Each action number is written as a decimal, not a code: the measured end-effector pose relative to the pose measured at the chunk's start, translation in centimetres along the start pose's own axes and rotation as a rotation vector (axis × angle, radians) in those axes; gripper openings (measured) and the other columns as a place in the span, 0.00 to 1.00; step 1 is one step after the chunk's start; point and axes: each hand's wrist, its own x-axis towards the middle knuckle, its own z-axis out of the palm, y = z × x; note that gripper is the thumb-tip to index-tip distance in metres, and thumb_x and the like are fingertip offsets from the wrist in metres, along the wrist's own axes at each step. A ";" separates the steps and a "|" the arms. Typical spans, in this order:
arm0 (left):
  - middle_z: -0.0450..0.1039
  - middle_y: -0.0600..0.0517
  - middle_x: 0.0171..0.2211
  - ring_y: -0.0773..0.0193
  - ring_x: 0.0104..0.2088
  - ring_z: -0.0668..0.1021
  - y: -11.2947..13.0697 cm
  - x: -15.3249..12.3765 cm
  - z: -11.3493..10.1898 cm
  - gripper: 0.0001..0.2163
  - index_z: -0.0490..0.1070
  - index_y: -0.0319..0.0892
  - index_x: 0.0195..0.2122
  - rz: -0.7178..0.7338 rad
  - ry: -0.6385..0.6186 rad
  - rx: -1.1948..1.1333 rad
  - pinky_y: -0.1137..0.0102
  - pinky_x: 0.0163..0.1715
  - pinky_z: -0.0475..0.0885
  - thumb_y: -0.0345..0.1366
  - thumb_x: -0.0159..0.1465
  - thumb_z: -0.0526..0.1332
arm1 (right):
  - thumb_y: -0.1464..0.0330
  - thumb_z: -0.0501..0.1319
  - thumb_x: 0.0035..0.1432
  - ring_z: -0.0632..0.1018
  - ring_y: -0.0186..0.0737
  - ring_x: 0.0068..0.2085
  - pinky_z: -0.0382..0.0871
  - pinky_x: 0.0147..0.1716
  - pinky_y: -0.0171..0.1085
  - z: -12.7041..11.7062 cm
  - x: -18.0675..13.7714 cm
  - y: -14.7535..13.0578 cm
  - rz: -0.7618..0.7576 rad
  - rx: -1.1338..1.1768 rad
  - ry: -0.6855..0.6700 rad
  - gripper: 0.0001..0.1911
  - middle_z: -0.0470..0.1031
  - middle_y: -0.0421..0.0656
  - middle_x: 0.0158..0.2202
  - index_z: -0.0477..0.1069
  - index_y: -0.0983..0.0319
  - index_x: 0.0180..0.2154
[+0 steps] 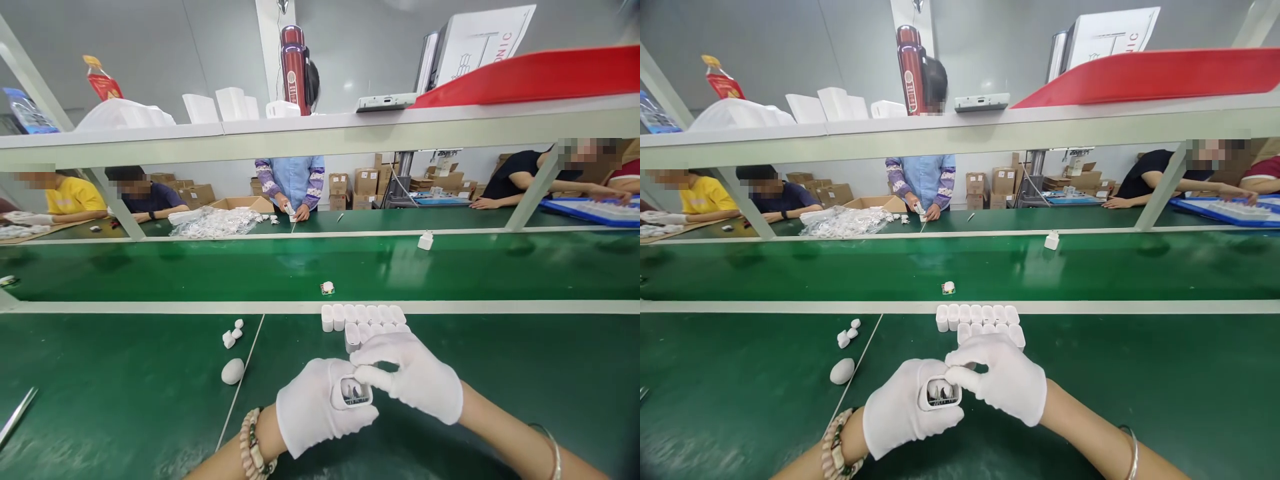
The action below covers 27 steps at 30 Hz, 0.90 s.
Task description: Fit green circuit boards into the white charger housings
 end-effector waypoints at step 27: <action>0.73 0.56 0.26 0.68 0.24 0.73 -0.6 1.4 1.6 0.02 0.73 0.42 0.29 0.150 0.252 0.230 0.76 0.27 0.71 0.31 0.54 0.65 | 0.66 0.60 0.60 0.73 0.40 0.43 0.70 0.43 0.41 1.3 -0.3 -0.8 -0.045 -0.028 0.029 0.06 0.73 0.42 0.42 0.70 0.57 0.40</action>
